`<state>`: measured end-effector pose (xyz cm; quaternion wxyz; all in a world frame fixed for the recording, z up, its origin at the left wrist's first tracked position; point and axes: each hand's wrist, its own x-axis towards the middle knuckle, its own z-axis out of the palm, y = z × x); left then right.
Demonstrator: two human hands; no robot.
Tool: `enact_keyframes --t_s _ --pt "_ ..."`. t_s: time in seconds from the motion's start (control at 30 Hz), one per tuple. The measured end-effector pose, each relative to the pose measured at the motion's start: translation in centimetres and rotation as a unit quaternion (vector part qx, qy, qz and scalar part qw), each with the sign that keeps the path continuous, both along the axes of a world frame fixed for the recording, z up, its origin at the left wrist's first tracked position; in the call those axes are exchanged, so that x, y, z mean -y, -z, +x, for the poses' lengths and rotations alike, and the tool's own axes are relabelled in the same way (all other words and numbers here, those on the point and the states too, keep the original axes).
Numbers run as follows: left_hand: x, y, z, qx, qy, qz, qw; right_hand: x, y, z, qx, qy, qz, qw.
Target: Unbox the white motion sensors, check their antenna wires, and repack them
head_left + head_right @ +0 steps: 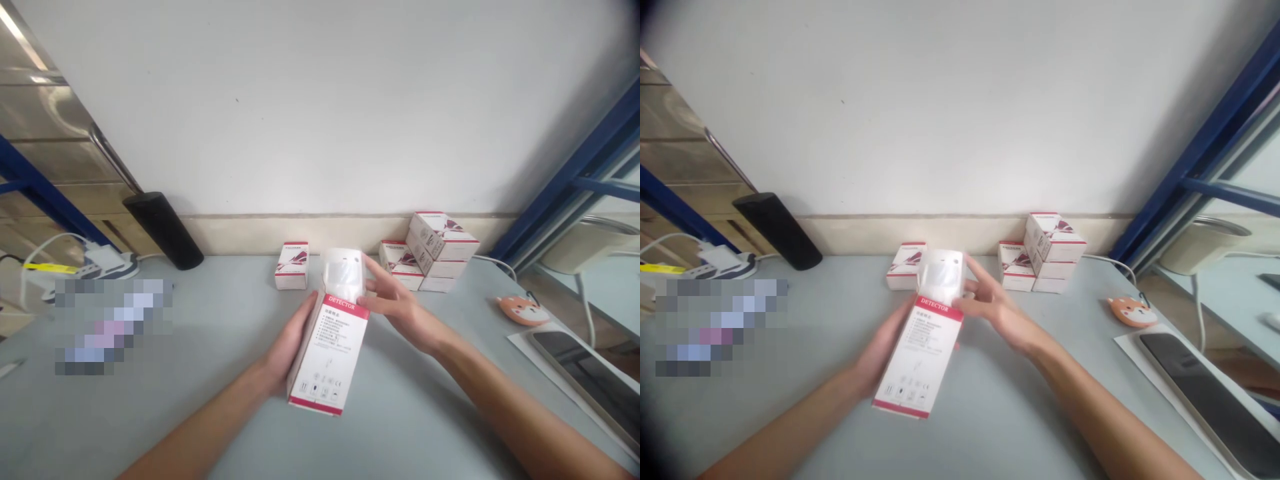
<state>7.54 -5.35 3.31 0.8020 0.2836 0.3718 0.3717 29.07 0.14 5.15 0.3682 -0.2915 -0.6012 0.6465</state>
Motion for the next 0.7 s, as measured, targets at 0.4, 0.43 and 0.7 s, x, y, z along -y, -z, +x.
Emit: enact_keyframes --t_s 0.4,0.43,0.7 --pt "-0.5 0.3 -0.4 -0.011 -0.016 0.030 0.999 0.6 -0.1 -0.3 0.122 0.059 0.173 0.976" --pt "-0.5 0.4 -0.5 -0.022 -0.021 0.045 0.999 0.6 -0.1 -0.4 0.131 0.053 0.189 0.972" --pt "-1.8 0.9 -2.5 -0.109 -0.148 0.155 0.971 -0.2 1.3 -0.8 0.099 0.212 0.205 0.951"
